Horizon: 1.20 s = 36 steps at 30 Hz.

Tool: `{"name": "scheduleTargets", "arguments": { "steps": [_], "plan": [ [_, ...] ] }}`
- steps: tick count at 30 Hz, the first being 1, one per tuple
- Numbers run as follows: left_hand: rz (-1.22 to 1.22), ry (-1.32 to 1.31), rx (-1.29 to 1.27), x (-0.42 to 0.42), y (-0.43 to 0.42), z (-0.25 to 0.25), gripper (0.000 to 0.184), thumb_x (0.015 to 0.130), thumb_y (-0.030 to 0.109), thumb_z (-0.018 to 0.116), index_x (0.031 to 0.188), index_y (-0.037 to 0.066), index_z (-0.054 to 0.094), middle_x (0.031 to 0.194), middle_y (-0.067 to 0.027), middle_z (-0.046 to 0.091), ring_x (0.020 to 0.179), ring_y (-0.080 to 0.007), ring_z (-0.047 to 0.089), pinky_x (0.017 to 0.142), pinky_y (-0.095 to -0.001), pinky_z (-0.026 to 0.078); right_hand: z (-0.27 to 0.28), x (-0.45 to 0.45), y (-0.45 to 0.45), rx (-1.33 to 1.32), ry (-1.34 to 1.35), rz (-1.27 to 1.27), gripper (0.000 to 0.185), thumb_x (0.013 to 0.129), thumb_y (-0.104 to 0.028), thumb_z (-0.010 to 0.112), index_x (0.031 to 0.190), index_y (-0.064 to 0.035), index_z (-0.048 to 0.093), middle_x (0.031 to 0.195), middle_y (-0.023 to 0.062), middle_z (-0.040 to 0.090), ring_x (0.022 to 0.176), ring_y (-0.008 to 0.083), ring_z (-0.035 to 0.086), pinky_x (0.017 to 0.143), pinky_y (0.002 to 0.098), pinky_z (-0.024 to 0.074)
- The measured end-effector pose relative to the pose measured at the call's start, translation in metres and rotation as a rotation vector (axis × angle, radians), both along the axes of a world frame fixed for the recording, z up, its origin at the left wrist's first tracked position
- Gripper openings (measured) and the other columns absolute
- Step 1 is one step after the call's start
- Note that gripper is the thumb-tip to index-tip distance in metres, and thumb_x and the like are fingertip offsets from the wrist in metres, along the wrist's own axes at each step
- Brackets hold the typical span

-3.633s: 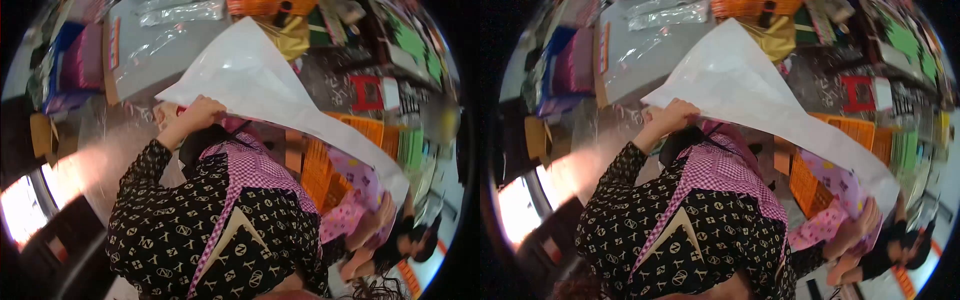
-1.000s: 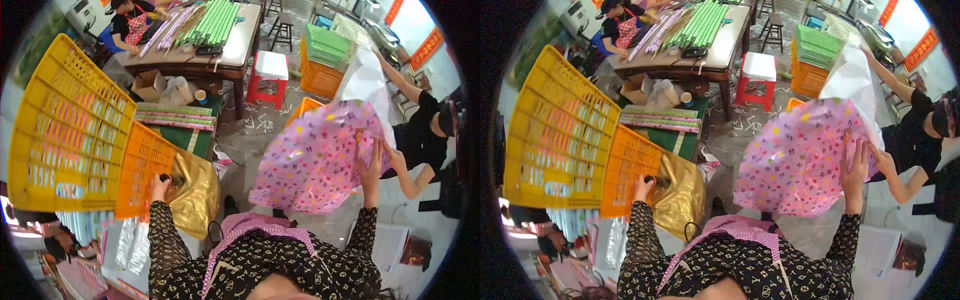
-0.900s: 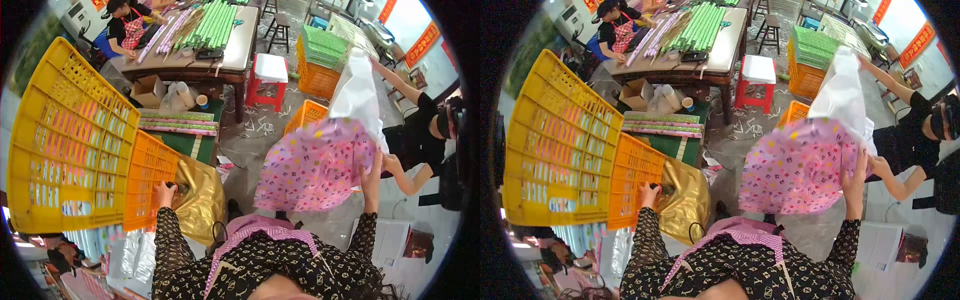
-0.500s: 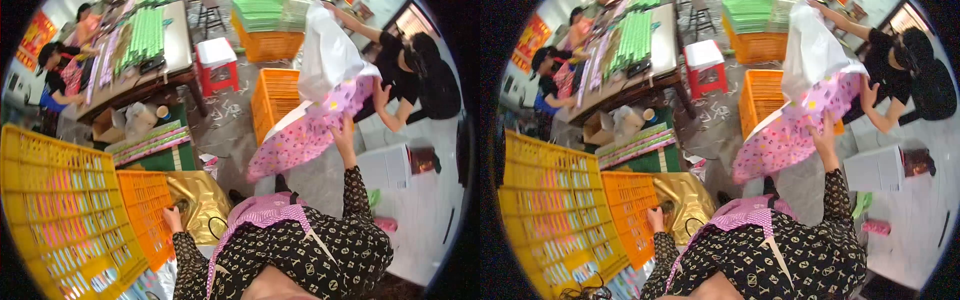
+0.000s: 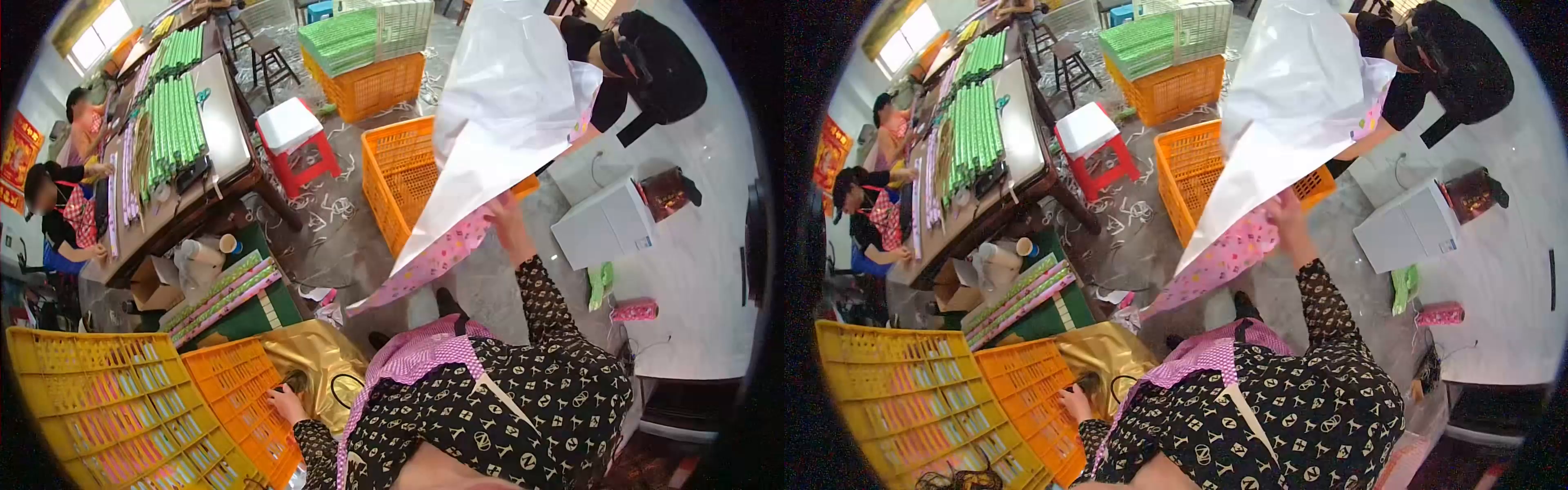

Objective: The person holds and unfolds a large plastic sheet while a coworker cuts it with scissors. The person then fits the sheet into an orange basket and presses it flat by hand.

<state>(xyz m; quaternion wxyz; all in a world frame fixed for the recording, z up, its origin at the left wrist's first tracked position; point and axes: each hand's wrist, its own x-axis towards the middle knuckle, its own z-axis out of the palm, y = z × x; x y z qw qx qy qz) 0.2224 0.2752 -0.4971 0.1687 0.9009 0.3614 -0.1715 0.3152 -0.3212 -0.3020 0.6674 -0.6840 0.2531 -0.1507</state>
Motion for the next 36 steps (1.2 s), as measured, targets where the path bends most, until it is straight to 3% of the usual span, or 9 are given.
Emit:
{"name": "scheduleTargets", "arguments": {
  "steps": [11,13,15,22,23,25,31,33,36],
  "plan": [
    [-0.397,-0.333,0.243,0.028,-0.016,0.008,0.070,0.086,0.039,0.051,0.135,0.000,0.018,0.134,-0.0242,0.027,0.113,-0.0355,0.039,0.089,-0.0405,0.038,0.062,0.031,0.071,0.458,-0.462,0.356,0.091,0.075,-0.048,0.062,0.140,-0.0104,0.010,0.140,0.0153,0.024,0.125,0.0315,0.031,0.090,0.0463,0.0404],
    [-0.041,-0.524,-1.031,0.051,-0.066,0.061,0.072,0.084,0.041,0.055,0.136,0.006,0.018,0.136,-0.0154,0.028,0.112,-0.0313,0.042,0.088,-0.0387,0.039,0.089,0.045,0.074,0.344,-0.652,0.523,0.090,0.076,-0.043,0.064,0.139,-0.0084,0.010,0.139,0.0156,0.026,0.125,0.0310,0.032,0.090,0.0463,0.0408],
    [-0.041,-0.660,-1.438,0.070,-0.090,0.076,0.072,0.084,0.044,0.053,0.137,0.009,0.018,0.138,-0.0091,0.027,0.114,-0.0295,0.041,0.086,-0.0397,0.040,0.119,0.057,0.086,0.339,-0.609,0.477,0.084,0.079,-0.034,0.063,0.139,-0.0060,0.011,0.137,0.0152,0.028,0.122,0.0311,0.036,0.089,0.0460,0.0416],
    [0.482,-0.736,-1.878,0.172,-0.104,0.075,0.066,0.080,0.057,0.049,0.132,0.021,0.030,0.131,-0.0098,0.032,0.114,-0.0346,0.039,0.085,-0.0470,0.042,0.160,0.042,0.086,-0.149,-0.774,0.198,0.056,0.074,-0.009,0.063,0.123,0.0013,0.039,0.120,0.0140,0.048,0.106,0.0223,0.050,0.084,0.0324,0.0447],
    [0.430,-0.787,-1.775,0.182,-0.098,0.074,0.065,0.081,0.056,0.049,0.132,0.019,0.030,0.131,-0.0097,0.032,0.114,-0.0343,0.039,0.086,-0.0475,0.041,0.161,0.036,0.072,-0.145,-0.765,0.187,0.056,0.074,-0.009,0.063,0.123,0.0013,0.039,0.120,0.0140,0.048,0.106,0.0223,0.050,0.084,0.0324,0.0447],
    [0.377,-0.817,-1.669,0.197,-0.082,0.069,0.065,0.082,0.055,0.049,0.132,0.018,0.031,0.131,-0.0097,0.032,0.115,-0.0339,0.039,0.088,-0.0480,0.040,0.169,0.021,0.031,-1.272,-0.720,-0.419,0.054,0.071,-0.015,0.069,0.116,0.0029,0.044,0.110,0.0124,0.051,0.094,0.0195,0.053,0.079,0.0317,0.0453],
    [-0.055,-0.839,-1.241,0.222,-0.101,0.061,0.082,0.078,0.038,0.064,0.138,0.010,0.015,0.140,-0.0170,0.014,0.122,-0.0314,0.032,0.092,-0.0446,0.037,0.096,0.003,-0.108,-1.542,-0.404,-0.413,0.055,0.068,-0.022,0.072,0.108,0.0051,0.047,0.097,0.0115,0.054,0.088,0.0228,0.055,0.075,0.0348,0.0457],
    [-0.068,-0.824,-1.113,0.226,-0.126,0.070,0.089,0.077,0.035,0.067,0.139,0.007,0.010,0.142,-0.0206,0.007,0.124,-0.0317,0.029,0.095,-0.0454,0.033,0.043,-0.014,-0.142,-1.160,-0.255,-0.398,0.055,0.068,-0.028,0.073,0.107,0.0031,0.048,0.089,0.0101,0.056,0.080,0.0215,0.056,0.071,0.0354,0.0461],
    [-0.516,-1.405,0.303,0.244,-0.135,0.050,0.110,0.065,0.053,0.070,0.135,-0.007,0.011,0.137,-0.0297,0.015,0.120,-0.0383,0.032,0.094,-0.0513,0.028,0.013,-0.026,-0.132,-0.245,-0.095,-0.443,0.057,0.069,-0.040,0.071,0.106,-0.0011,0.050,0.080,0.0073,0.058,0.072,0.0204,0.057,0.066,0.0366,0.0467]
  ]
}}
